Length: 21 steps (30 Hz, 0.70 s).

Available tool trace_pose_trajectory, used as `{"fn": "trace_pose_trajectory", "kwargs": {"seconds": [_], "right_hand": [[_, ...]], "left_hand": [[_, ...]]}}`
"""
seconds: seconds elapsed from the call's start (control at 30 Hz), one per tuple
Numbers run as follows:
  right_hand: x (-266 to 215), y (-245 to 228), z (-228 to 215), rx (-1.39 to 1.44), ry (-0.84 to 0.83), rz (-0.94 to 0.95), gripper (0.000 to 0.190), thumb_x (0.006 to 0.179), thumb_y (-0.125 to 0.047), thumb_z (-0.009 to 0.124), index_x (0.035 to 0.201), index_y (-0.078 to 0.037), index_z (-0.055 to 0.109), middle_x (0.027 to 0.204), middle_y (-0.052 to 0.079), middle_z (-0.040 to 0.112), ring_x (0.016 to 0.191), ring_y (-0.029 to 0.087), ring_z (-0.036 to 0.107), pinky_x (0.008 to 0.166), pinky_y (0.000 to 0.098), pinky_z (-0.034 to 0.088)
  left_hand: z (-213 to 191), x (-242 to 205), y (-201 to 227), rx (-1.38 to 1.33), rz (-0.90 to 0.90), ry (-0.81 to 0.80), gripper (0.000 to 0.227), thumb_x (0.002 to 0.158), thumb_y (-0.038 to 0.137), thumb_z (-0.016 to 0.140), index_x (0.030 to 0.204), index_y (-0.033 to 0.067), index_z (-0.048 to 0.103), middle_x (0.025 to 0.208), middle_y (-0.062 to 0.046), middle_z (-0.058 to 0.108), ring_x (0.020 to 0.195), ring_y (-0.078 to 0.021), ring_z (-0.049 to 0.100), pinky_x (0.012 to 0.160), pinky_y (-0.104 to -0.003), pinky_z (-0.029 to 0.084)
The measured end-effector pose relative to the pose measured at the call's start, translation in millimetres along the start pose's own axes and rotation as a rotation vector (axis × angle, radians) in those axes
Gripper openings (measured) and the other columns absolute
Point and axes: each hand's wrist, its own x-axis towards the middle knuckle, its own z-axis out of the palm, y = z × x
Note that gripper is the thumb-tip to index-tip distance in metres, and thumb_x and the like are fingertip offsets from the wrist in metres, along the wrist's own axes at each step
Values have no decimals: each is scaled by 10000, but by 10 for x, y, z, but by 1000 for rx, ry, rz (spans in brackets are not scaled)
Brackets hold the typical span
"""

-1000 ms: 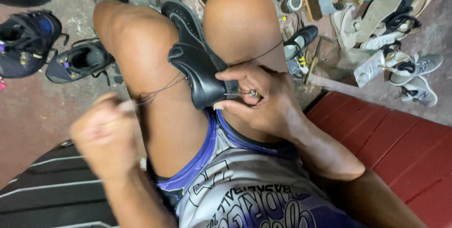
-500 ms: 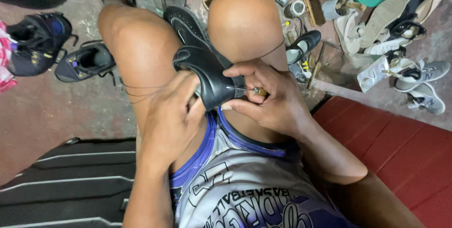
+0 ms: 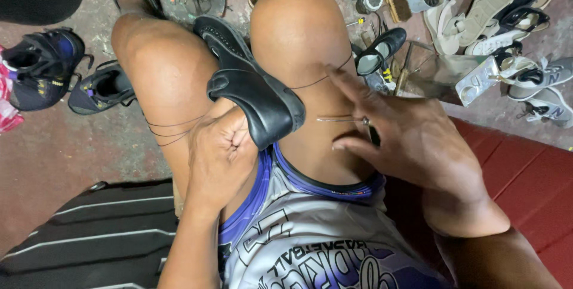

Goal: The person is repairing a black shoe by hand-sewing the sole to the upper. They use a needle and thread to stitch along the edge of the shoe, pulling the thread tight after each stitch. The person holds the shoe between their legs while working.

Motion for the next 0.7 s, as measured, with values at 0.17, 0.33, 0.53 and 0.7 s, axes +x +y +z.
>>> {"fn": "trace_pose_trajectory", "kwargs": {"seconds": [0.17,0.33,0.53,0.7], "right_hand": [[283,-48,144,320,112,-223,956,798,-349,845,1576,-155,324,1477,175,505,918,203,711,674,275,599],[306,-110,174,262,148,-309,828,837,-343,829,1506,-91,412,1173,69,686,929,180,743,699,299,598],[231,-36,312,277,86,-264,218,925,-276,797,1016,-106,697,938,41,732,666,150,680,602,311,547],[173,91,218,526,110,-389,126,950,-173,724,944,-54,681,904,51,708,822,161,684,737,305,566]], "left_hand": [[77,-18,-22,-115,164,117,276,764,-112,606,742,24,367,822,-81,378,728,-175,391,636,-311,351],[144,-72,-121,-156,136,209,426,860,-121,633,725,47,266,762,-28,310,687,-150,280,620,-287,265],[104,-117,-117,-166,-33,116,235,909,-85,578,812,62,422,745,-11,388,676,-103,366,613,-248,348],[-63,6,102,-74,-4,-35,149,901,-16,552,1047,7,558,769,-31,459,658,-120,437,633,-270,410]]}}
